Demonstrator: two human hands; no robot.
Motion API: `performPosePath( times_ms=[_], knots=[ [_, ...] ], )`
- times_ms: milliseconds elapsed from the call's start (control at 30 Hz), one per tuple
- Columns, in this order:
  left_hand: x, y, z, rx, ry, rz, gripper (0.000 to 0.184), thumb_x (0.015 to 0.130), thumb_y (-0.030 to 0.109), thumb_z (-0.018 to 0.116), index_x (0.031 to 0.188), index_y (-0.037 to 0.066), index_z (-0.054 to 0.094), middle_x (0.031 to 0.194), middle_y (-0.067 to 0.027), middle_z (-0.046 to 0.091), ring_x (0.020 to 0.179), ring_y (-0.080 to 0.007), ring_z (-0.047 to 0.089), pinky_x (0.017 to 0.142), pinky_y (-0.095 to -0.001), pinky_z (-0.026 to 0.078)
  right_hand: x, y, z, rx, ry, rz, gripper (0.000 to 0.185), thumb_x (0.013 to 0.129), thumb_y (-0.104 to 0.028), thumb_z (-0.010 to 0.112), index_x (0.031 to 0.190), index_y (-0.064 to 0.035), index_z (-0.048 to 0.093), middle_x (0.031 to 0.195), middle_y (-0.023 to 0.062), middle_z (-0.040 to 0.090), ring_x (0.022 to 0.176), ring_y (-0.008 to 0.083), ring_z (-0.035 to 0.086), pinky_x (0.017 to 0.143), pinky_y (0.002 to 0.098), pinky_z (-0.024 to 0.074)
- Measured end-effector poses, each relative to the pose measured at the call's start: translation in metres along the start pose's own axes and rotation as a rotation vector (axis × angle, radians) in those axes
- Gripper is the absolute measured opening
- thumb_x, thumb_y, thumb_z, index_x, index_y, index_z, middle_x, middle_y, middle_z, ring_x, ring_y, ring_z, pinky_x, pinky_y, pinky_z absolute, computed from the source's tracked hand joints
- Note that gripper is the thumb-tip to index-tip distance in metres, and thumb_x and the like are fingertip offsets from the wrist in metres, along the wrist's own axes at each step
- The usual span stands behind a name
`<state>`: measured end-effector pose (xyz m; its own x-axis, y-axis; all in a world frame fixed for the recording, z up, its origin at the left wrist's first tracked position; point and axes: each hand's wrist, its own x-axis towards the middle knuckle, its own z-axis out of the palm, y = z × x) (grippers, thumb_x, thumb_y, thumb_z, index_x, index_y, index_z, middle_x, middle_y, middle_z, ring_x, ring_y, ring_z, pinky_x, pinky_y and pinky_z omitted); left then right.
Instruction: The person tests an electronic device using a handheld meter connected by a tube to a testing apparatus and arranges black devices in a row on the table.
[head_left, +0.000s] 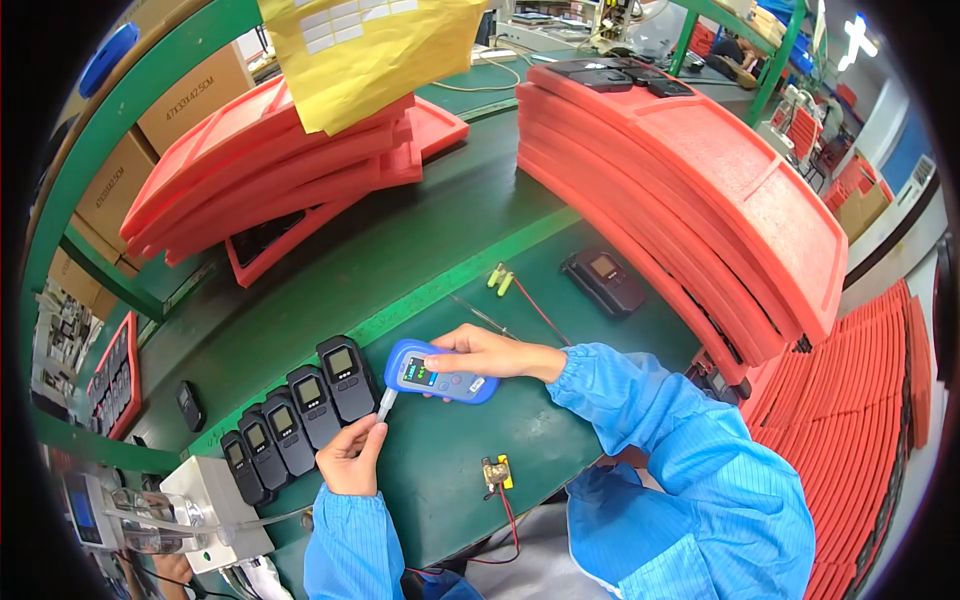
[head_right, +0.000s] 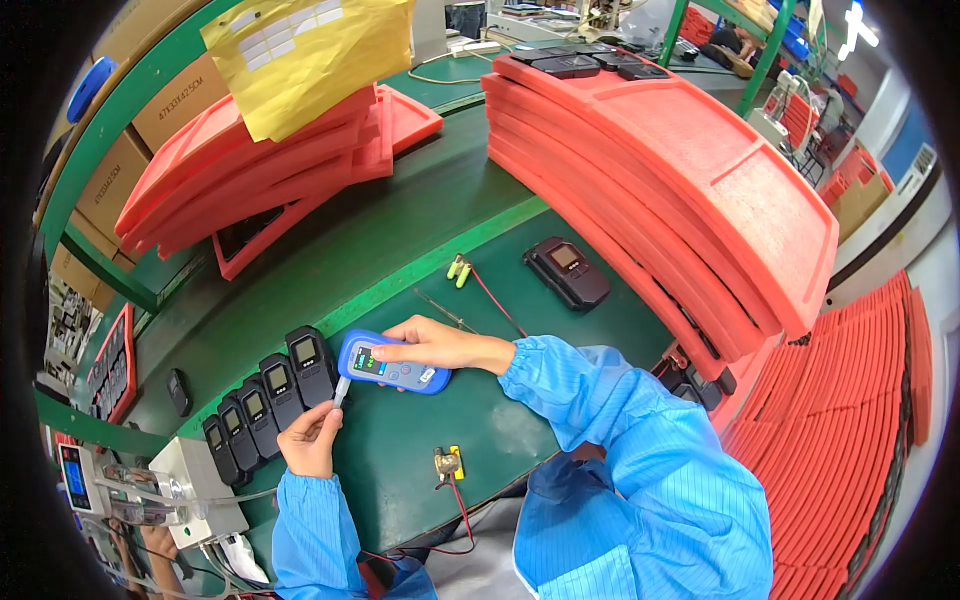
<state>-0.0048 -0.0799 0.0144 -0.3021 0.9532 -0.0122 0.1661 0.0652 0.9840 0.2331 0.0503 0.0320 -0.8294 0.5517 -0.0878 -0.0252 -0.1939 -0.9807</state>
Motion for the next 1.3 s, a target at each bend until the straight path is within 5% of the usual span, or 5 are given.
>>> performPosePath(
  times_ms=[1167, 1300],
  knots=[
    [0.0, -0.01, 0.003, 0.028, -0.031, 0.112, 0.021, 0.081, -0.003, 0.071, 0.101, -0.004, 0.068, 0.088, -0.0072, 0.067, 0.078, -0.0115, 0.063, 0.072, -0.0234, 0.052, 0.001, 0.003, 0.002, -0.078, 0.044, -0.014, 0.048, 0.093, -0.043, 0.057, 0.113, 0.0003, 0.063, 0.089, 0.0085, 0.068, 0.076, 0.0116, 0.064, 0.068, 0.0267, 0.0519],
    [0.0, -0.012, 0.002, 0.022, -0.032, 0.122, 0.02, 0.081, -0.003, 0.07, 0.101, -0.004, 0.068, 0.087, -0.0069, 0.067, 0.078, -0.0112, 0.063, 0.073, -0.0234, 0.052, 0.002, 0.004, -0.001, -0.092, 0.009, -0.013, 0.044, 0.095, -0.036, 0.055, 0.118, 0.0015, 0.059, 0.096, 0.012, 0.068, 0.076, 0.0146, 0.065, 0.07, 0.0281, 0.0535]
  ],
)
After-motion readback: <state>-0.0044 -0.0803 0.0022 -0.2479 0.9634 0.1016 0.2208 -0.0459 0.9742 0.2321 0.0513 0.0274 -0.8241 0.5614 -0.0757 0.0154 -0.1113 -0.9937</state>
